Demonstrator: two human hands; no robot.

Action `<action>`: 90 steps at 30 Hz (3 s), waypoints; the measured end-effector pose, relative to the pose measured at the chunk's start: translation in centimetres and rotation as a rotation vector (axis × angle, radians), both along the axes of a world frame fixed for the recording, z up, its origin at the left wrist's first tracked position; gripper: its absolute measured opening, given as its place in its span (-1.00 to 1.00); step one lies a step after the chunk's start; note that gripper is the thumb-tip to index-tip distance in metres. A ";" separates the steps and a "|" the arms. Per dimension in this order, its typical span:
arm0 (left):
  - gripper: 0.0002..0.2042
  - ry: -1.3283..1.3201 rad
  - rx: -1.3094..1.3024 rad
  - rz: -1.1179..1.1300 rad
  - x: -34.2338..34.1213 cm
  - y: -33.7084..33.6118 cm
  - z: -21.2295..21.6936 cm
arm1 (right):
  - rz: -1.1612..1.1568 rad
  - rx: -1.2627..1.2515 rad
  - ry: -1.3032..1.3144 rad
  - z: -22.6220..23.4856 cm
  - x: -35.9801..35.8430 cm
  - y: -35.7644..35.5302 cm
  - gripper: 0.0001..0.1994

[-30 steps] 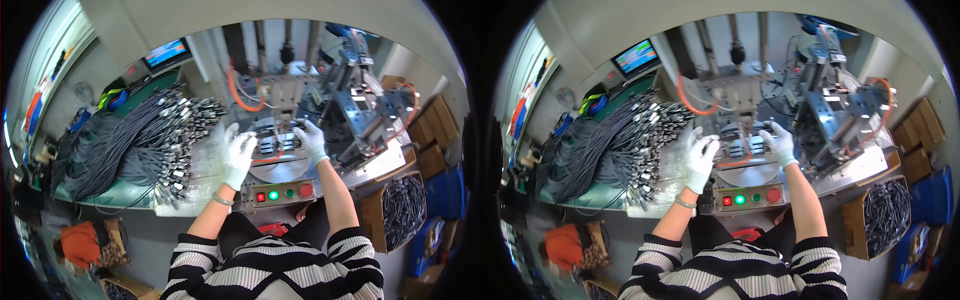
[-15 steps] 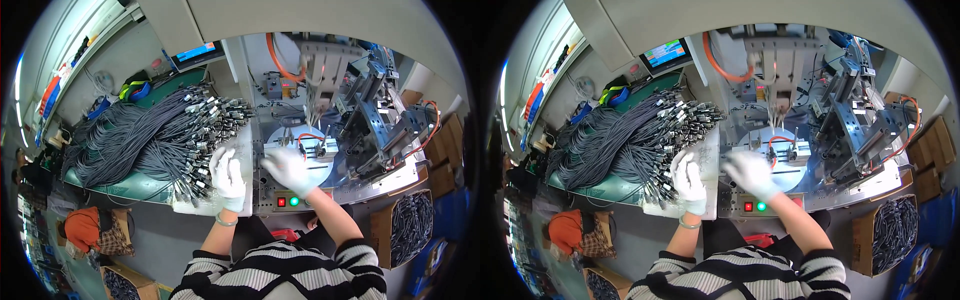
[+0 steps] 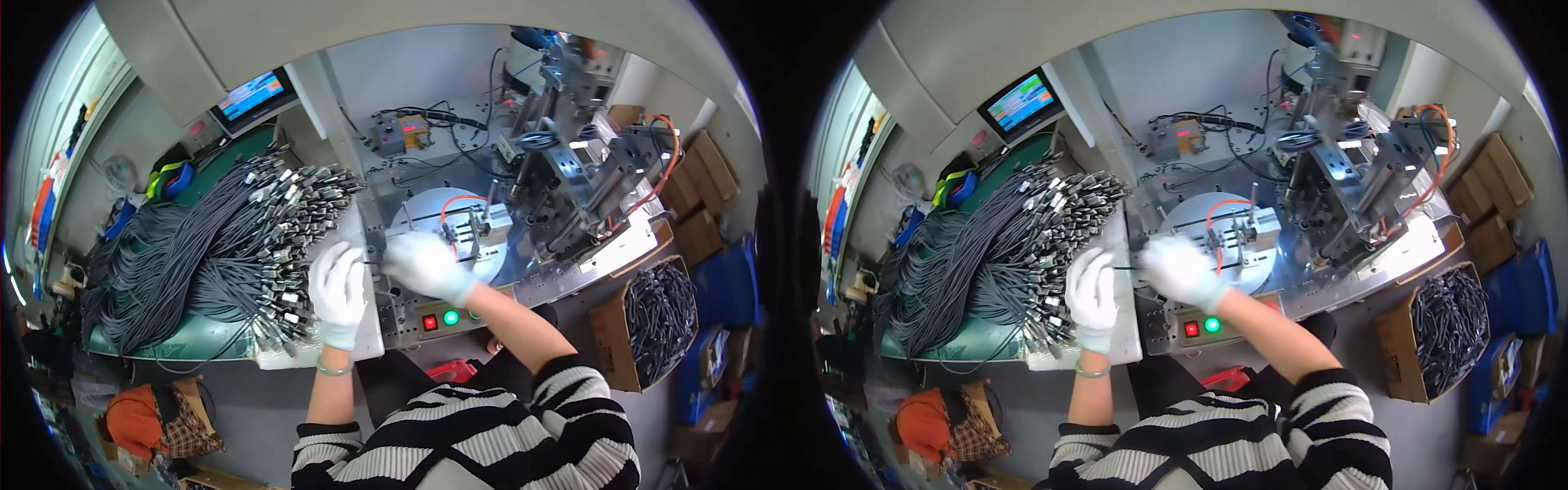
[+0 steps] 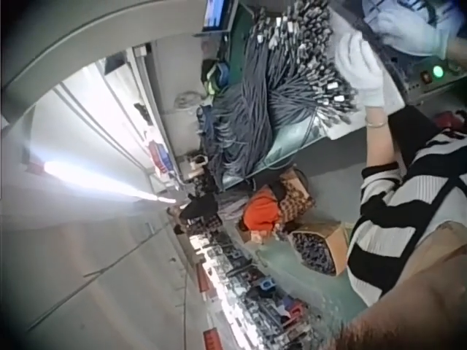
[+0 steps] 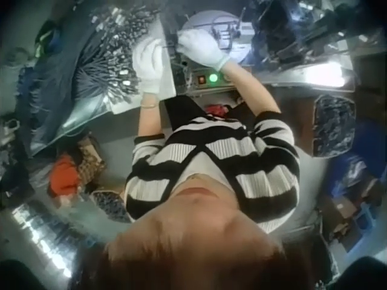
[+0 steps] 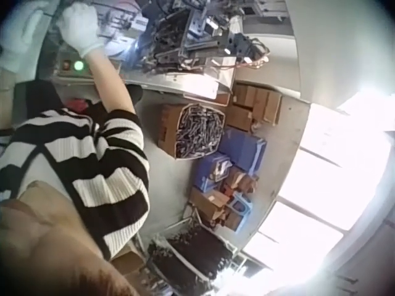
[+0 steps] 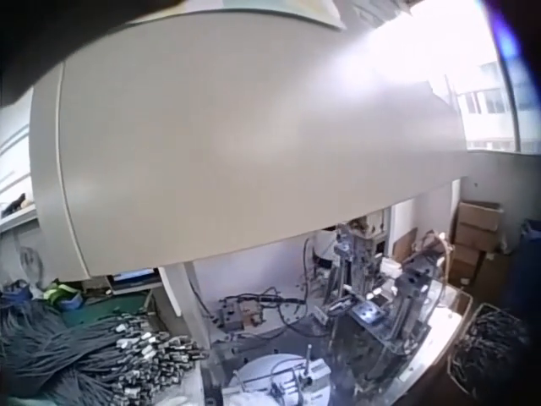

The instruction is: Feeding bundles of wires into a terminal crimping machine and collecting them in a bin.

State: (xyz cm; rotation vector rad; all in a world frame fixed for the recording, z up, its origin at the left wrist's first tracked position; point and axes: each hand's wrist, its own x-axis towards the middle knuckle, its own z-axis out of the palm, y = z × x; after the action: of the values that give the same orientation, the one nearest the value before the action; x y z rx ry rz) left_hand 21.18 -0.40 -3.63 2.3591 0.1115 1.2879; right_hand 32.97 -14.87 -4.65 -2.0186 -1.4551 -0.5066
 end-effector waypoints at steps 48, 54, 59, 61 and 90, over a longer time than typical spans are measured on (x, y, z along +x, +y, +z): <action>-0.75 0.696 -0.112 -0.406 6.5 4.2 -2.2 | -0.618 0.291 0.754 -1.3 -0.3 -20.9 -0.86; -0.79 0.366 0.384 -0.290 12.2 -0.8 -0.7 | -0.333 0.211 0.600 -3.4 4.2 -17.4 -0.48; -0.83 -0.054 0.399 -0.047 13.4 -4.2 -0.7 | -0.306 0.268 0.628 -5.0 8.9 -11.3 -0.39; -0.83 0.134 0.024 -0.207 12.6 -3.9 -2.4 | -0.336 0.218 0.742 -4.8 9.5 -10.8 -0.42; -0.70 -0.129 -0.180 -0.047 2.1 -0.1 -0.6 | -0.154 -0.136 0.683 0.2 -0.7 -1.0 -0.68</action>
State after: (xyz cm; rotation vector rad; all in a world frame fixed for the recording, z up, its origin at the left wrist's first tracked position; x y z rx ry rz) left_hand 23.23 -0.46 -4.25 2.1103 0.1257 1.3438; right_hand 32.30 -15.86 -4.46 -2.1194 -0.9356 0.2262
